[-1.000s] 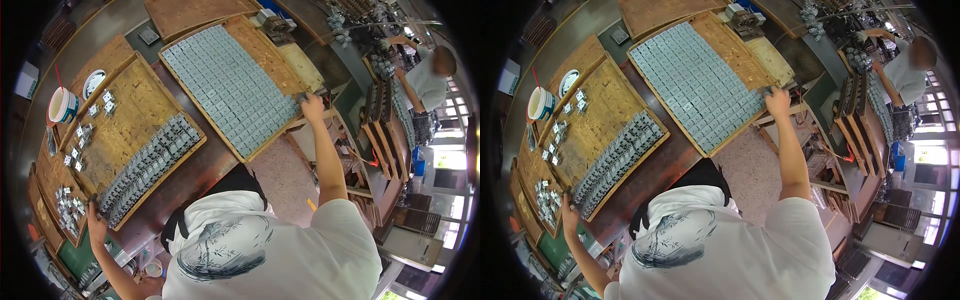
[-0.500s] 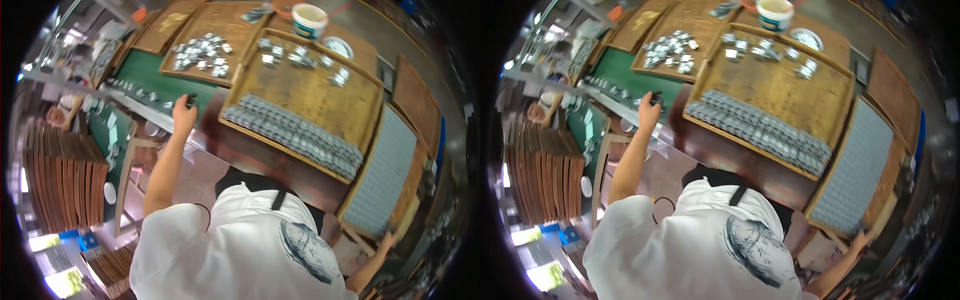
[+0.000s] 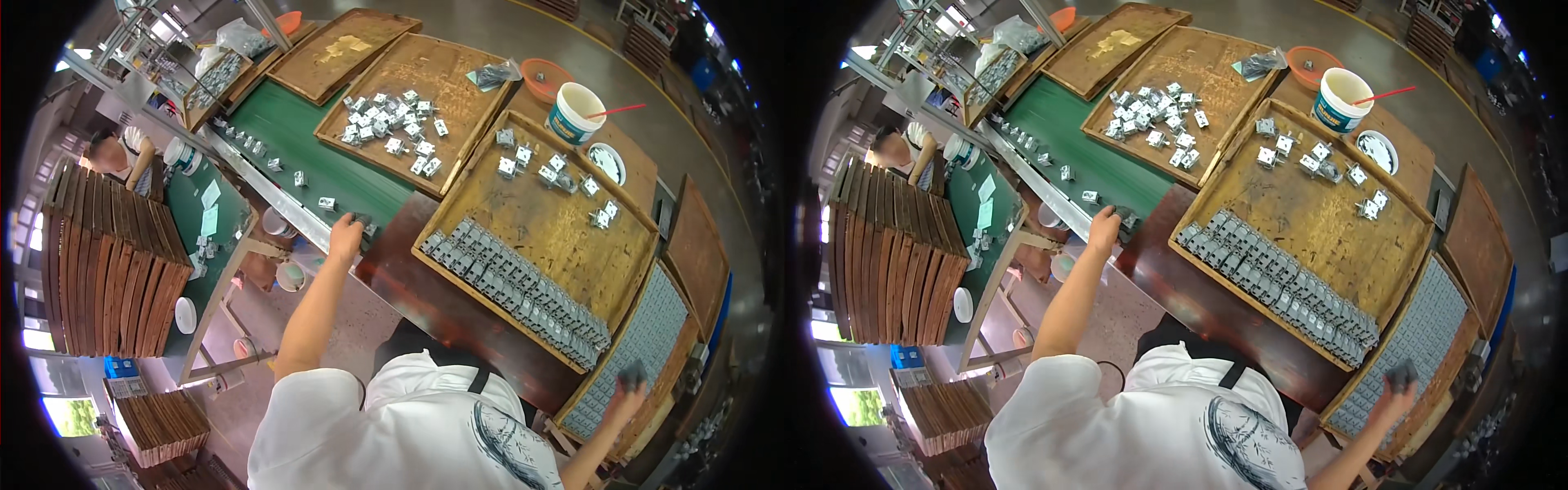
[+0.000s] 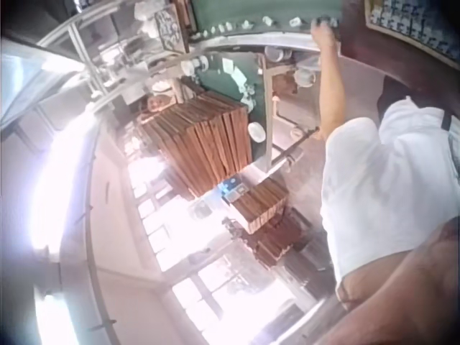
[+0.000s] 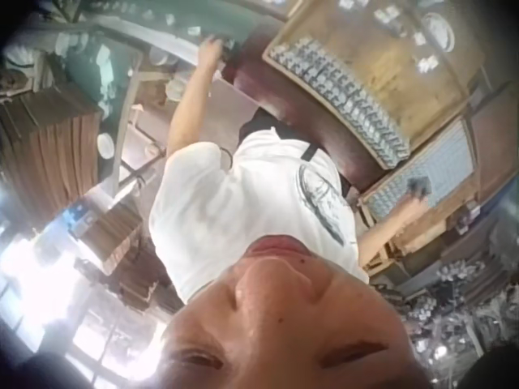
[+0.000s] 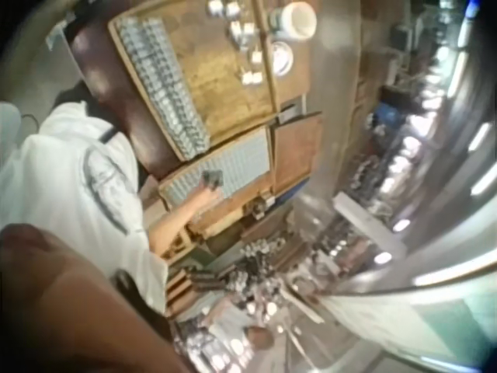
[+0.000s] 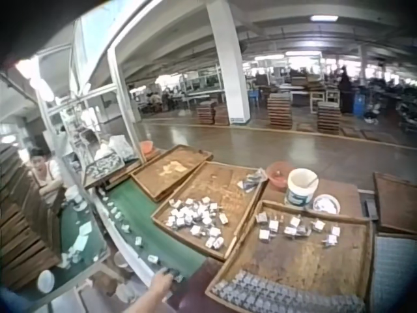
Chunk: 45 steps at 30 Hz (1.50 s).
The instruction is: Manually sorting and assembling small electronic components into a large tray.
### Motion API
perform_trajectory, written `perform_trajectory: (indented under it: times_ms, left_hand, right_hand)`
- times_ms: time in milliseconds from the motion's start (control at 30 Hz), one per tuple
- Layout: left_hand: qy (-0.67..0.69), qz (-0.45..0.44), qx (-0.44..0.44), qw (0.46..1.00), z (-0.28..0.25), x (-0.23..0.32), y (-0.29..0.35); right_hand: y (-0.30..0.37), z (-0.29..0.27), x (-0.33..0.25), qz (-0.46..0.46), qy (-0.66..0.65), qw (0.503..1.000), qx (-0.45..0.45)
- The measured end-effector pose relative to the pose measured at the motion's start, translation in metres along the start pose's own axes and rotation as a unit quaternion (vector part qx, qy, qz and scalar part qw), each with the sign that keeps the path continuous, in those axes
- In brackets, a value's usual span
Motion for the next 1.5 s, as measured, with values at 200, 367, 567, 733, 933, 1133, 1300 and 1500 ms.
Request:
perform_trajectory:
  times_ms: [200, 367, 567, 733, 933, 1133, 1300, 1500]
  left_hand:
    - [0.188, 0.028, -0.059, 0.980, 0.014, 0.057, 0.041]
    - [0.521, 0.033, -0.235, 0.820, 0.078, 0.140, 0.126]
    - [0.448, 0.165, -0.240, 0.845, 0.095, 0.175, 0.155]
    - [0.448, 0.141, -0.288, 0.834, 0.101, 0.179, 0.161]
    - [0.355, 0.218, -0.293, 0.860, 0.117, 0.188, 0.181]
    - [0.051, 0.368, -0.236, 0.898, 0.130, 0.200, 0.198]
    - [-0.020, 0.464, -0.214, 0.859, 0.135, 0.190, 0.194]
    - [0.057, 0.488, -0.259, 0.832, 0.128, 0.205, 0.192]
  right_hand:
    - [0.022, 0.169, -0.022, 0.027, 0.051, 0.994, -0.089]
    - [0.082, 0.313, -0.049, 0.044, 0.072, 0.950, -0.301]
    - [0.125, 0.362, -0.096, -0.322, 0.365, 0.824, -0.292]
    - [0.124, 0.367, -0.097, -0.372, 0.350, 0.811, -0.285]
    - [0.123, 0.363, -0.092, -0.426, 0.376, 0.782, -0.255]
    - [0.120, 0.358, -0.071, -0.441, 0.398, 0.781, -0.193]
    - [0.128, 0.351, -0.069, -0.338, 0.403, 0.813, -0.249]
    - [0.106, 0.353, -0.043, -0.095, 0.304, 0.849, -0.422]
Point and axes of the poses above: each hand's wrist, its own y-axis away from the middle knuckle, its own z-axis out of the palm, x = y × z, the point moved 6 cm from there along -y, towards the middle knuckle, and after that the axes turned 14 degrees about z, right-handed, at the moved point
